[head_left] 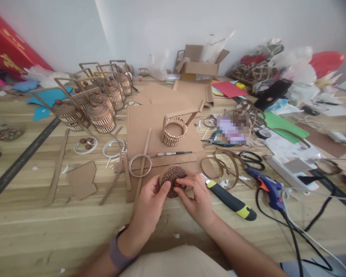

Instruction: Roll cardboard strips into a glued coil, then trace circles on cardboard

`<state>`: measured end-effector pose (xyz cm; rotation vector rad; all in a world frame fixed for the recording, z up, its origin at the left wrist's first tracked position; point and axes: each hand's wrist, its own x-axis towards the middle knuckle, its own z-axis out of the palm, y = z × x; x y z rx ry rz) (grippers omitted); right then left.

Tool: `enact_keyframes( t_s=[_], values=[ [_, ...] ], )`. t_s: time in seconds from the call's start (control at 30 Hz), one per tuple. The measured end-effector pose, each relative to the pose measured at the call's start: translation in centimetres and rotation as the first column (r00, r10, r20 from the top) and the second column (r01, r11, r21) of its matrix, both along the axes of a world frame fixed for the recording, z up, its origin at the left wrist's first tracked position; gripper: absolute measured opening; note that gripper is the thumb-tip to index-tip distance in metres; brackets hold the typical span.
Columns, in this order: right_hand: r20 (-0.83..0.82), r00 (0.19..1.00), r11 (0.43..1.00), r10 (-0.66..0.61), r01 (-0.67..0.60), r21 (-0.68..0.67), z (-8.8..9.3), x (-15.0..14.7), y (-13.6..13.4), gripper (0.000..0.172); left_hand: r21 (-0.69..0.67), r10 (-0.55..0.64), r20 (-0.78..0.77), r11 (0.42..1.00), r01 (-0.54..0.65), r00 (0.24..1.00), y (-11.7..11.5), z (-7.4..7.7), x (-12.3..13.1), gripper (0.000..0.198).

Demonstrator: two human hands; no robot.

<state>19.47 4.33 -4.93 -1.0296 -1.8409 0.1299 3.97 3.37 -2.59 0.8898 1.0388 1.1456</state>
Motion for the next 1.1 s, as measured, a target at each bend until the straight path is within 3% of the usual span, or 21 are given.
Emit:
enact_keyframes(
  t_s=[0.17, 0.33, 0.43, 0.53, 0.6, 0.67, 0.9, 1.1],
  values=[
    [0.006, 1.000, 1.000, 0.021, -0.021, 0.018, 0.2, -0.1, 0.0, 0.015, -0.010, 0.009, -0.008, 1.000, -0.009, 1.000, 0.0, 0.1, -0.1, 0.032],
    [-0.064, 0.998, 0.999, -0.026, 0.024, -0.038, -0.3, 0.2, -0.1, 0.020, -0.070, 0.030, 0.095, 0.997, -0.024, 0.995, 0.4, -0.3, -0.2, 0.037],
    [-0.220, 0.960, 0.968, -0.175, 0.127, -0.217, -0.6, 0.4, 0.2, 0.032, -0.132, 0.080, 0.202, 0.990, -0.054, 0.976, 0.5, -0.6, -0.2, 0.039],
    [-0.302, 0.943, 0.859, -0.142, -0.034, -0.510, -0.6, 0.1, 0.6, 0.038, -0.156, 0.095, 0.239, 0.986, -0.058, 0.966, 0.4, -0.8, -0.1, 0.038],
    [-0.337, 0.935, 0.781, -0.106, -0.132, -0.610, -0.5, -0.3, 0.6, 0.041, -0.147, 0.078, 0.206, 0.988, -0.048, 0.975, 0.4, -1.0, 0.1, 0.037],
    [-0.342, 0.930, 0.753, -0.132, -0.130, -0.645, -0.6, -0.7, 0.5, 0.042, -0.136, 0.053, 0.156, 0.990, -0.032, 0.986, 0.3, -1.0, 0.3, 0.033],
    [-0.359, 0.917, 0.719, -0.173, -0.132, -0.682, -0.8, -1.7, -0.5, 0.038, -0.076, 0.035, -0.180, 0.996, -0.049, 0.983, -0.2, -0.8, 0.1, 0.033],
    [-0.390, 0.900, 0.729, -0.195, -0.133, -0.672, -1.1, -2.2, -0.8, 0.033, -0.093, 0.052, -0.188, 0.993, -0.071, 0.981, -0.5, -0.9, 0.5, 0.034]
  ],
)
